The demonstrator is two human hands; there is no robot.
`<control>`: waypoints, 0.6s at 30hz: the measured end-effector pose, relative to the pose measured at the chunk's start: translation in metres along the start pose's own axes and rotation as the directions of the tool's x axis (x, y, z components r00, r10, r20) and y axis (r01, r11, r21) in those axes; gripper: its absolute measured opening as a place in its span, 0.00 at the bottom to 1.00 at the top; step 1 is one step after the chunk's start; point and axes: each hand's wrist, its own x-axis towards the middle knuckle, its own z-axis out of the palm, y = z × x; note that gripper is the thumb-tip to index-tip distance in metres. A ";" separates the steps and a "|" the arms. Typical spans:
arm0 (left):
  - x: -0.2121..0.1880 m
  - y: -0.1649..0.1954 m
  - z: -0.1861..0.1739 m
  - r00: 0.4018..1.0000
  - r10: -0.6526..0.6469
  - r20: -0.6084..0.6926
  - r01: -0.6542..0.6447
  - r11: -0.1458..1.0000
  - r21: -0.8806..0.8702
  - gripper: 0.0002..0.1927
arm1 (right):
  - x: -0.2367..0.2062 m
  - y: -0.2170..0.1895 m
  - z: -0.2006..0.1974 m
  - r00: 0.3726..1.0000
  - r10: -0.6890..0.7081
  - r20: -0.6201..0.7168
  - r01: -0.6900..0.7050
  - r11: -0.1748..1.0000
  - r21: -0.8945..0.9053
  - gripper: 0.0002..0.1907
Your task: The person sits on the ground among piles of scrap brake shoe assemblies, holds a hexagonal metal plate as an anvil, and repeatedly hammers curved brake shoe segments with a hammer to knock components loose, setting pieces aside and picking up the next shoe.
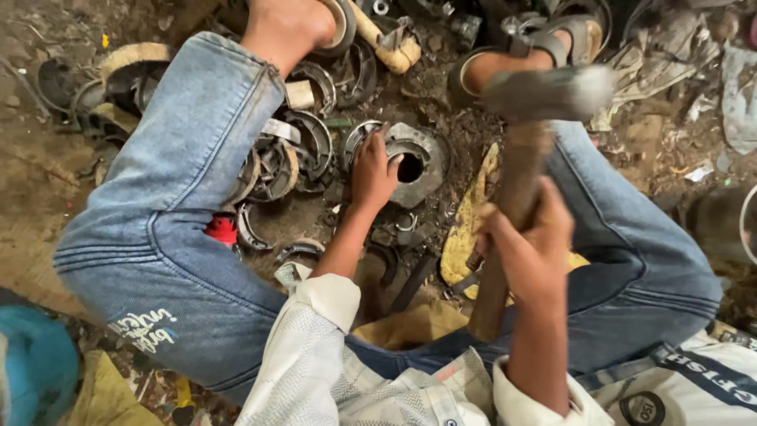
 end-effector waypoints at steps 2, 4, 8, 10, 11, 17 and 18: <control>0.001 0.001 -0.001 1.000 0.023 -0.011 -0.023 0.999 -0.029 0.29 | -0.008 -0.035 -0.010 0.990 -0.144 -0.013 0.144 0.989 0.022 0.17; 0.001 0.002 -0.002 0.999 0.033 -0.032 -0.035 0.997 -0.061 0.30 | -0.005 -0.047 -0.013 0.961 -0.277 -0.025 0.277 0.961 0.001 0.16; 0.000 0.000 -0.001 1.000 0.004 -0.007 -0.004 1.000 -0.016 0.31 | 0.031 0.016 0.022 0.953 -0.279 -0.119 0.253 0.947 -0.200 0.13; -0.001 -0.003 0.001 1.000 0.002 0.006 -0.002 1.000 0.024 0.31 | 0.051 0.077 0.047 0.919 -0.362 -0.156 0.292 0.891 -0.348 0.16; -0.002 -0.004 0.002 1.000 -0.009 0.017 0.008 0.997 0.072 0.31 | 0.060 0.105 0.053 0.979 -0.194 -0.065 0.130 0.836 -0.533 0.16; -0.008 -0.008 0.004 0.999 0.045 0.026 -0.048 0.991 0.121 0.32 | 0.057 0.152 0.025 0.999 0.049 0.021 -0.032 0.864 -0.503 0.17; -0.009 -0.008 0.004 0.999 0.006 0.050 -0.011 0.994 0.106 0.33 | 0.048 0.135 0.017 0.995 0.088 0.034 -0.068 0.916 -0.396 0.17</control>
